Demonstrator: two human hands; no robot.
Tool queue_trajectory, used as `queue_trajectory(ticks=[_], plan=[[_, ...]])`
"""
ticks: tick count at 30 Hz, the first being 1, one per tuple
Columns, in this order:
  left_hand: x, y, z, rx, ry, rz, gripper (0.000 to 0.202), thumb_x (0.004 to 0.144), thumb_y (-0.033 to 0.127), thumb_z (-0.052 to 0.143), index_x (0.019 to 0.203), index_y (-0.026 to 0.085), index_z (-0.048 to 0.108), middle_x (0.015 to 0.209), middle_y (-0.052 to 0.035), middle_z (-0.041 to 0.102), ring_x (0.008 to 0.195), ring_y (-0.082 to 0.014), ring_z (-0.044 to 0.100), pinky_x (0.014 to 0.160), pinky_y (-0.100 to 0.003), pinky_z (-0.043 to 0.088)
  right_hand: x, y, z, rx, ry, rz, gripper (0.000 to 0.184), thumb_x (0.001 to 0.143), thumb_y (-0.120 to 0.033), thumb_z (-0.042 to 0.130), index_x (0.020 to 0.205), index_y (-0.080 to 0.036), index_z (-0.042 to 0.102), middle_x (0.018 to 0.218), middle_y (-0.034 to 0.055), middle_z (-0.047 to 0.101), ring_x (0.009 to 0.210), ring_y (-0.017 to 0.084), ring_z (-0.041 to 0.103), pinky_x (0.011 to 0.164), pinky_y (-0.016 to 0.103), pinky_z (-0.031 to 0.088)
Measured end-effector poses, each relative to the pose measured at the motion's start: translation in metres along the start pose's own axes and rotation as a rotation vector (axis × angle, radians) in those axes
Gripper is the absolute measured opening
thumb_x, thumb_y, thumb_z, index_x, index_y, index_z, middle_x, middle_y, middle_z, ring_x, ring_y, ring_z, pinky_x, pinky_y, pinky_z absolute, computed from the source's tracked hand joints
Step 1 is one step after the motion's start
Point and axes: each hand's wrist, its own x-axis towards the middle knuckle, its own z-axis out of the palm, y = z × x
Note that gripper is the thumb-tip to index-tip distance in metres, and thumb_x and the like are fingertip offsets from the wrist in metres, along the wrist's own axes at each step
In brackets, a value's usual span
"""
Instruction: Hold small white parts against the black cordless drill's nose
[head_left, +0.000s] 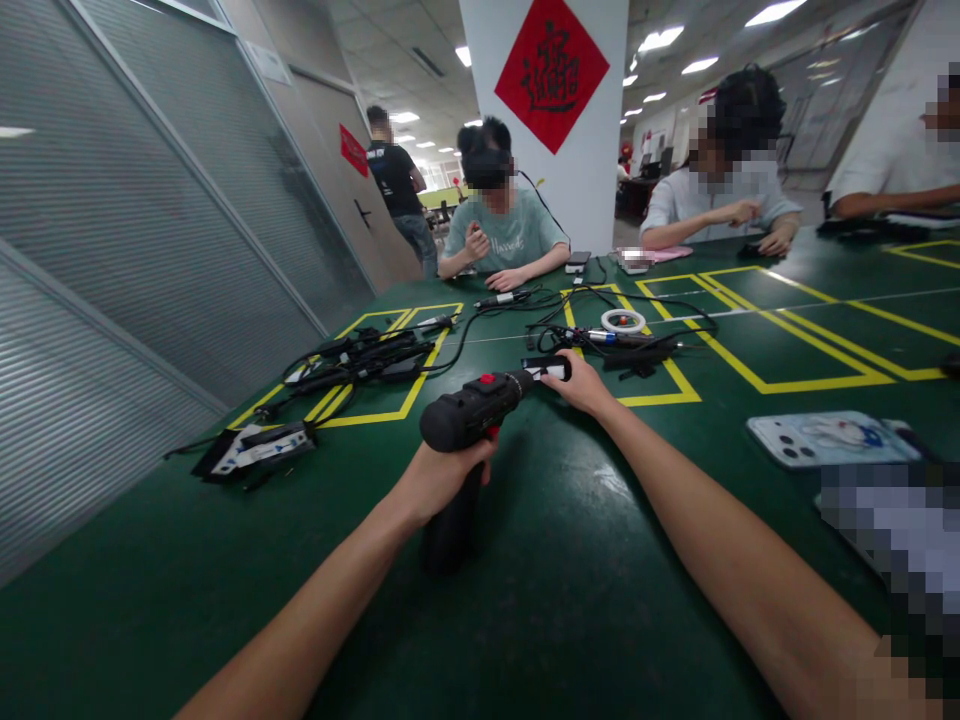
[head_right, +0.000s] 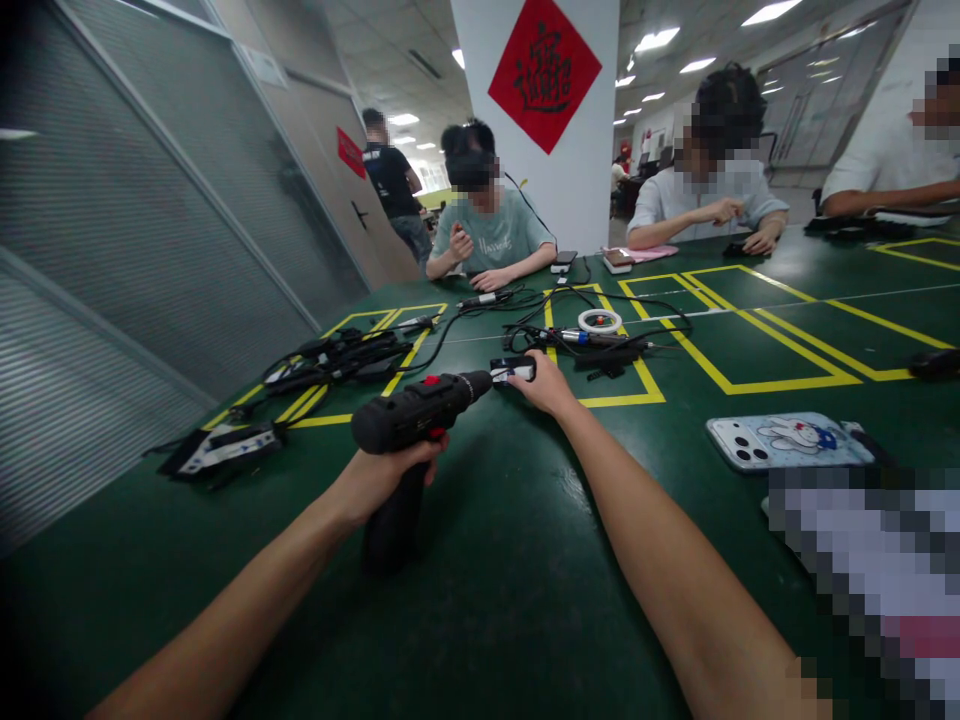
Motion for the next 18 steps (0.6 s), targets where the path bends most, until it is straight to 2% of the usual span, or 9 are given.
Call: queue_trajectory(ticks=[18], plan=[[0.0000,-0.0022,-0.0004,0.015,0.010,0.014,0.015,0.077,0.026,0.055,0.084,0.015,0.062,0.057,-0.0007,0.061,0.055,-0.0166,0.055,0.059,-0.029,0.040,-0.0001,-0.0013,-0.0012,0.008,-0.021,0.011,0.058,0.072,-0.041,0.069,0.122,-0.019,0.049,0.113,0.0093,0.059,0.101,0.022,0.058,0.091,0.037,0.046]])
